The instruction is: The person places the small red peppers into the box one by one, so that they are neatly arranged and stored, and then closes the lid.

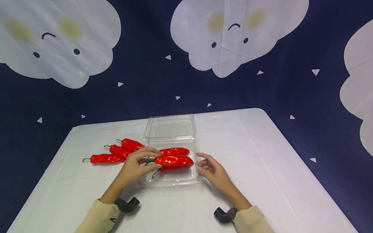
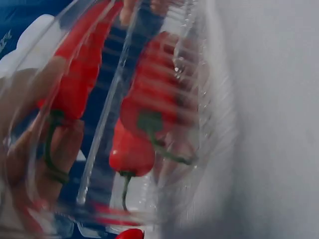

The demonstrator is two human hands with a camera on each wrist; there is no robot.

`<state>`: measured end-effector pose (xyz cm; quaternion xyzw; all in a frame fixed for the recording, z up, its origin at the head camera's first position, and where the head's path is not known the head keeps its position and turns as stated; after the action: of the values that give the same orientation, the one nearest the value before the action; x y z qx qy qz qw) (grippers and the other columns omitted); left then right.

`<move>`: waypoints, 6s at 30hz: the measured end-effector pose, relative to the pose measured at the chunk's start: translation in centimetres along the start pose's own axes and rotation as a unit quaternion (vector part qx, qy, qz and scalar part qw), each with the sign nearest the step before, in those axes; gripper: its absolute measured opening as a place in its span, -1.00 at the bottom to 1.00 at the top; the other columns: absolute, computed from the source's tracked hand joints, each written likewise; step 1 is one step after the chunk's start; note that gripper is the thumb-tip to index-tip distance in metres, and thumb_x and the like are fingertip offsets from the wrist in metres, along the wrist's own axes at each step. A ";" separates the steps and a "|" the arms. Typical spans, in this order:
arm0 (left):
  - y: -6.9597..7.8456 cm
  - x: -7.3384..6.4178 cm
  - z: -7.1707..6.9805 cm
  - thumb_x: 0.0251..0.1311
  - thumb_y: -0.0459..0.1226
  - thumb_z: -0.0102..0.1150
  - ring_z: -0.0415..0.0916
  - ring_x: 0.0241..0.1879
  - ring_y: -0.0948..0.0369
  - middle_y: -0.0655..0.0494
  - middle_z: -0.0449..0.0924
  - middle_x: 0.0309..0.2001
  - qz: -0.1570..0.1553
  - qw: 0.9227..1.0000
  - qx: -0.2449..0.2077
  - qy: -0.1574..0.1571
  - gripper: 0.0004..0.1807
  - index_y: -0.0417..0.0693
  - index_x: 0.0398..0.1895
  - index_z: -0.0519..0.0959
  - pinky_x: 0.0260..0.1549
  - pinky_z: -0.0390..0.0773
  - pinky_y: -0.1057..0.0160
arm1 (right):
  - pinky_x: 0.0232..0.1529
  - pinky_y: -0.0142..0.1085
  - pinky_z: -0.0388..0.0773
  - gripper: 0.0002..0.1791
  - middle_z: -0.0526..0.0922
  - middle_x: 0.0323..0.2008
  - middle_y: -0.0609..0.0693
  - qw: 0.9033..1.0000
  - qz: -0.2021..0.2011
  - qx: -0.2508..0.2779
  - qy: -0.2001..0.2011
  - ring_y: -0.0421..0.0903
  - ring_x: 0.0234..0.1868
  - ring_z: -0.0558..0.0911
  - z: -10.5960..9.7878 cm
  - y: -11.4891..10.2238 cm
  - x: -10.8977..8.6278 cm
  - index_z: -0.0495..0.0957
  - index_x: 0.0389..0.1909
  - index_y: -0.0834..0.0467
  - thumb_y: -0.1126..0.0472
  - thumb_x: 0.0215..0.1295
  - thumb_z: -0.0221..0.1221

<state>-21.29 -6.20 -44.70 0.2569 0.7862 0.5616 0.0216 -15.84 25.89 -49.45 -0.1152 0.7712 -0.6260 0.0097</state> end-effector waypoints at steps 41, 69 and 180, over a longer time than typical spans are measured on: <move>1.5 -0.2 1.5 0.03 -0.07 0.60 0.57 -0.16 0.32 0.34 0.71 -0.09 0.014 0.962 0.224 -0.156 -0.57 0.11 -0.01 0.75 -0.09 0.66 0.34 | -0.11 -0.32 0.69 -0.40 0.58 -0.07 0.30 1.000 -0.020 0.008 -0.011 -0.04 -0.15 0.69 0.0 0.3 0.2 0.31 0.46 0.24 0.32 0.45 0.21; 0.0 -4.0 -15.2 0.31 -0.10 0.37 0.53 0.17 0.28 0.11 0.63 0.20 -0.087 0.966 0.140 0.198 -0.54 0.07 0.26 0.61 0.10 0.50 0.46 | -0.15 -0.35 0.68 -0.42 0.58 -0.08 0.29 0.999 -0.029 -0.001 -0.015 -0.04 -0.19 0.69 0.1 0.0 0.2 0.31 0.45 0.26 0.33 0.47 0.19; -0.2 2.5 0.5 0.01 -0.16 0.61 0.68 -0.03 0.26 0.29 0.77 -0.09 0.027 0.987 0.138 0.077 -0.60 0.12 -0.02 0.79 0.01 0.68 0.16 | -0.17 -0.29 0.70 -0.43 0.59 -0.12 0.29 0.999 -0.042 0.000 -0.014 -0.03 -0.20 0.70 0.1 0.6 0.1 0.33 0.45 0.23 0.34 0.46 0.19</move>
<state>-23.41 -4.74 -44.42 0.2345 0.8481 0.4665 -0.0899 -16.04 25.85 -50.00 -0.1560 0.7653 -0.6245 -0.0054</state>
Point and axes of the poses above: each hand's wrist, its own x-axis towards the middle knuckle, its own z-axis out of the palm, y = z × x, the point moved 1 cm from there along x, towards the middle knuckle
